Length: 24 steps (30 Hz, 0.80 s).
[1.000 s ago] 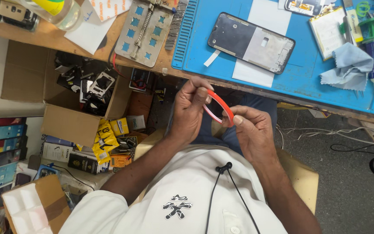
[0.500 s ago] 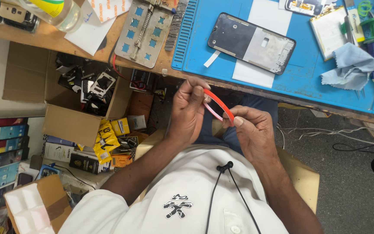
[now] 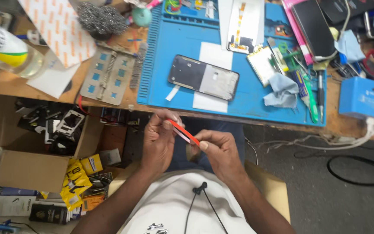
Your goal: The person cleans old adhesive residue from the edge of a disassembled phone frame using a small tool, wipes it with a cloth, presses a red adhesive strip around the frame edge, then squeezes glue from a tube along the frame perimeter while holding the phone.
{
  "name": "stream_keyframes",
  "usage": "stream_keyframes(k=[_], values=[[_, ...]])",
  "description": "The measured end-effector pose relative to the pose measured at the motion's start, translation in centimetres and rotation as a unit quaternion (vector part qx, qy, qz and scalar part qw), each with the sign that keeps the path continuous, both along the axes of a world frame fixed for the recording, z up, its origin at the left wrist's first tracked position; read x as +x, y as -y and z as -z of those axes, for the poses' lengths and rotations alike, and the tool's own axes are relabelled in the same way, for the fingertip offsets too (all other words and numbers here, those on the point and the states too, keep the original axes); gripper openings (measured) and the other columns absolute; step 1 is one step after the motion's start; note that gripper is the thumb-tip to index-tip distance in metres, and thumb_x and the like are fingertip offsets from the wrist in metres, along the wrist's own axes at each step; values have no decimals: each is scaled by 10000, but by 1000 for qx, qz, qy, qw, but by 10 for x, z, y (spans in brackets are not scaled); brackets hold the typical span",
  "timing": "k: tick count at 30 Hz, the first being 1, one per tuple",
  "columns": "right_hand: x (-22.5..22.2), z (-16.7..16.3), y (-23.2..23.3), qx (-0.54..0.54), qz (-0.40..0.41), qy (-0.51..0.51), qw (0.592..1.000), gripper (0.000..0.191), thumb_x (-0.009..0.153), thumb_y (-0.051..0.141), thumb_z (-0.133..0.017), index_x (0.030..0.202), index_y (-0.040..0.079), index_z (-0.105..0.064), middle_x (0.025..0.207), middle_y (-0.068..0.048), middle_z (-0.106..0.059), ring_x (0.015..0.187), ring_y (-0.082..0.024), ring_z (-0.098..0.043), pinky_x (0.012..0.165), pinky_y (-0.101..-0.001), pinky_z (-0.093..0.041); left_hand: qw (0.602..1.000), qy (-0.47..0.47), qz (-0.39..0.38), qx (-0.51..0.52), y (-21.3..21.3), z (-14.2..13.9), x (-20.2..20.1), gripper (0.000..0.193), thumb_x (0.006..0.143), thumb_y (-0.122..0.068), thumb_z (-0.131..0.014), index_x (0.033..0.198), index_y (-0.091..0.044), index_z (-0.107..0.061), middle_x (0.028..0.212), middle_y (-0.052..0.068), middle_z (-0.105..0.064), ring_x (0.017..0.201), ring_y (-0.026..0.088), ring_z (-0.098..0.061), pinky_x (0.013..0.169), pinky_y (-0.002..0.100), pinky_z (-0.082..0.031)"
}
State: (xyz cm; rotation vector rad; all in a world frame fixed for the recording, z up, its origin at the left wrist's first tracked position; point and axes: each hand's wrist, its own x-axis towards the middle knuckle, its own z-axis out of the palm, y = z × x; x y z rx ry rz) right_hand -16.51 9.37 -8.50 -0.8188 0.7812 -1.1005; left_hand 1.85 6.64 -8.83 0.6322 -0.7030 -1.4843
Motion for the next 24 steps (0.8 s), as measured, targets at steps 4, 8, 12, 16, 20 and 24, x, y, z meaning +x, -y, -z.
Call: stream_keyframes(k=[4, 8, 12, 16, 20, 24], values=[[-6, -3, 1, -15, -6, -5, 1000, 191, 974, 43, -669, 1088, -92, -743, 978, -116, -721, 898, -161, -662, 837, -302, -526, 879, 395, -15, -267, 6, -18, 20, 218, 989, -240, -707, 1095, -52, -679, 1052, 75, -659, 1013, 184, -648, 849, 308, -535], [-6, -9, 5, -13, 9, -9, 1000, 194, 960, 27, -656, 1081, -97, -744, 999, -119, -728, 899, -161, -664, 836, -296, -522, 895, 373, 28, -244, 16, -27, 16, 157, 1011, -226, -703, 1036, -73, -679, 987, 60, -674, 909, 177, -668, 763, 298, -541], [-10, -14, 5, 2, 30, -47, 998, 225, 930, 43, -650, 1095, -86, -734, 978, -134, -742, 885, -169, -684, 846, -301, -542, 900, 369, 31, -232, 15, -24, 11, 151, 1030, -215, -691, 1066, -69, -672, 1011, 56, -680, 922, 187, -646, 783, 312, -526], [-14, -14, 4, -34, 26, -49, 998, 228, 950, 53, -662, 1116, -89, -725, 981, -141, -734, 891, -167, -673, 858, -303, -542, 888, 382, 19, -254, 11, -19, 13, 144, 1047, -220, -674, 1101, -86, -682, 1011, 42, -658, 972, 187, -654, 823, 318, -554], [-16, -12, 5, -30, 20, -57, 998, 208, 954, 50, -676, 1104, -87, -721, 979, -132, -723, 889, -160, -659, 847, -291, -532, 880, 400, 8, -254, 9, -14, 10, 156, 1043, -245, -666, 1114, -107, -683, 1037, 39, -639, 1006, 173, -677, 827, 312, -597], [-17, -8, 6, -18, 22, -49, 998, 201, 942, 49, -694, 1092, -82, -721, 971, -126, -719, 876, -153, -649, 823, -283, -526, 872, 417, -1, -256, 7, -9, 7, 161, 1034, -259, -665, 1112, -120, -683, 1038, 33, -636, 1003, 165, -678, 809, 306, -606]])
